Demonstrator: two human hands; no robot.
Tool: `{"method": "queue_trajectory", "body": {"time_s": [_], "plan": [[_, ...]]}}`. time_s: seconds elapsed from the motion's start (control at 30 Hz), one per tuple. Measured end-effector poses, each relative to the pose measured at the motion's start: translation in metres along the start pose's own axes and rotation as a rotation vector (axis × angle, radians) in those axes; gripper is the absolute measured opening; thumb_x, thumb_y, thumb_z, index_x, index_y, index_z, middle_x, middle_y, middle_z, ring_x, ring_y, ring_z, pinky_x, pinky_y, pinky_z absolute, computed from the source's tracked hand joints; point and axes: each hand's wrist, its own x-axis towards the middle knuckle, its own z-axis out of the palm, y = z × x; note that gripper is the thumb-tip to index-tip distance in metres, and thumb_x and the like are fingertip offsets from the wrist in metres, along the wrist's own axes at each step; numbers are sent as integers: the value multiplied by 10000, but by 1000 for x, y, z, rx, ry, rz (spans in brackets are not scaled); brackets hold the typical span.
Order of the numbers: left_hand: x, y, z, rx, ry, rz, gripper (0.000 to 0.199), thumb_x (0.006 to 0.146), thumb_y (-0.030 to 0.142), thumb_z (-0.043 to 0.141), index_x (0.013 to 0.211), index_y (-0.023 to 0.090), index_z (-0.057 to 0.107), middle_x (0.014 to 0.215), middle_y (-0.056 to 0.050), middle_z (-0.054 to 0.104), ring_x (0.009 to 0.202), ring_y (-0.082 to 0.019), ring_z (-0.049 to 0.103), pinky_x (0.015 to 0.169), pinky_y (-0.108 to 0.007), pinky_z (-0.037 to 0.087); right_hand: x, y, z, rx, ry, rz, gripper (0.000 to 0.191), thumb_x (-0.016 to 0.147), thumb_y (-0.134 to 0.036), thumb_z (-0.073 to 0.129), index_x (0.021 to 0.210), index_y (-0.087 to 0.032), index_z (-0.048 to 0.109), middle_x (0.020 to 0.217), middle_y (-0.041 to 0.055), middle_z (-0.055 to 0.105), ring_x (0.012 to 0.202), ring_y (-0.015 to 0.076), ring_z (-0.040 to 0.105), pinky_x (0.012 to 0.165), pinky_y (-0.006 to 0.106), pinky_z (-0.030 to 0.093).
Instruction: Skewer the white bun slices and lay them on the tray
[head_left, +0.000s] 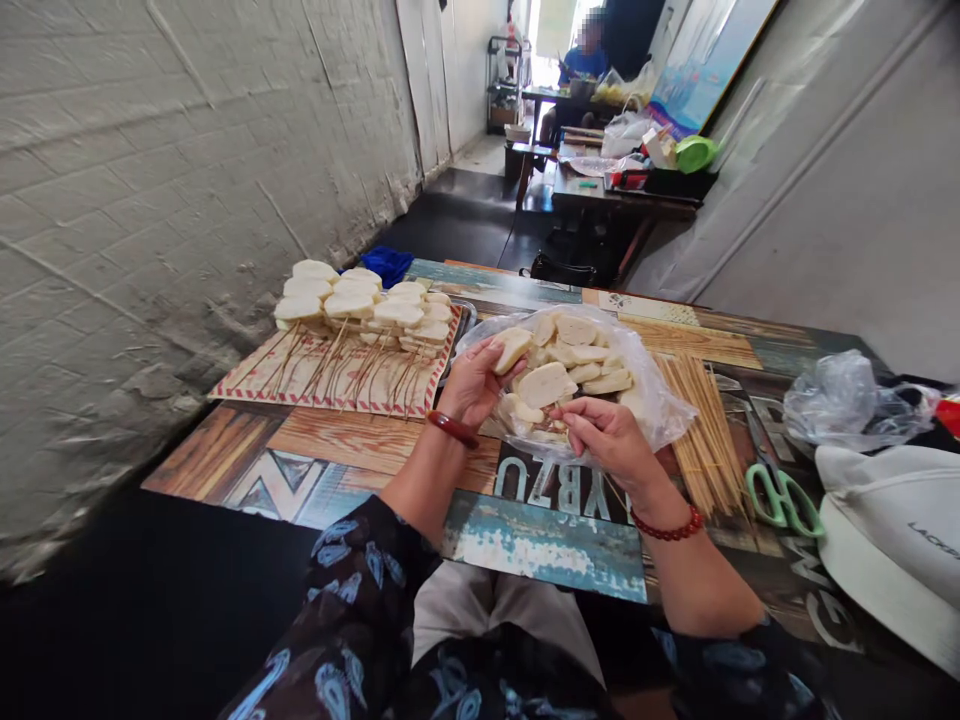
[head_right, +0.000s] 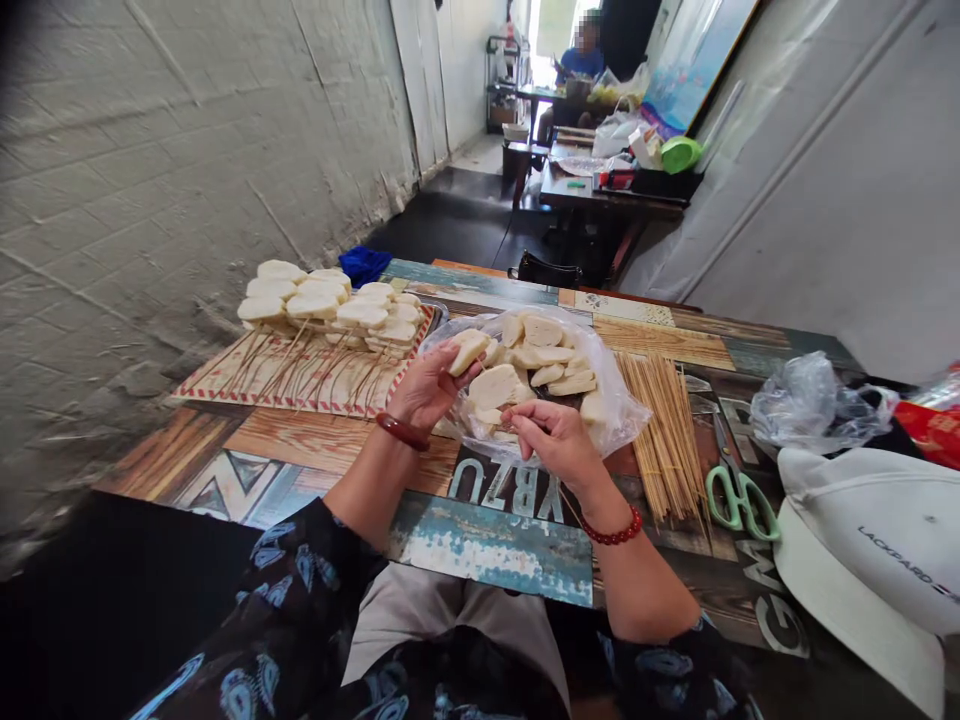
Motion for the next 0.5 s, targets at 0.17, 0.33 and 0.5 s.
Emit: {"method": "queue_trajectory", "body": {"time_s": [0.17, 0.33, 0.5], "plan": [[0, 0, -2, 6, -5, 3, 239, 731, 149, 786, 953, 125, 701, 956, -59, 745, 811, -155, 708, 754, -262, 604, 4, 4, 4, 1, -4, 9, 292, 849, -427, 657, 878, -156, 759, 464, -41, 563, 424, 98, 450, 490, 241, 351], [-1, -3, -1, 56, -29, 23, 422, 702, 186, 824, 1106, 185, 702, 1004, -50, 761, 816, -155, 711, 721, -256, 588, 10, 2, 7, 90, 8, -34, 311, 840, -455, 664, 868, -157, 750, 451, -45, 551, 425, 91, 439, 510, 238, 362], [-7, -7, 3, 120, -166, -7, 417, 703, 369, 859, 1040, 146, 758, 1056, -100, 757, 883, -175, 705, 770, -262, 577, 8, -5, 7, 152, 18, -20, 348, 822, -495, 685, 878, -156, 744, 454, -45, 544, 425, 86, 402, 487, 236, 310]]}}
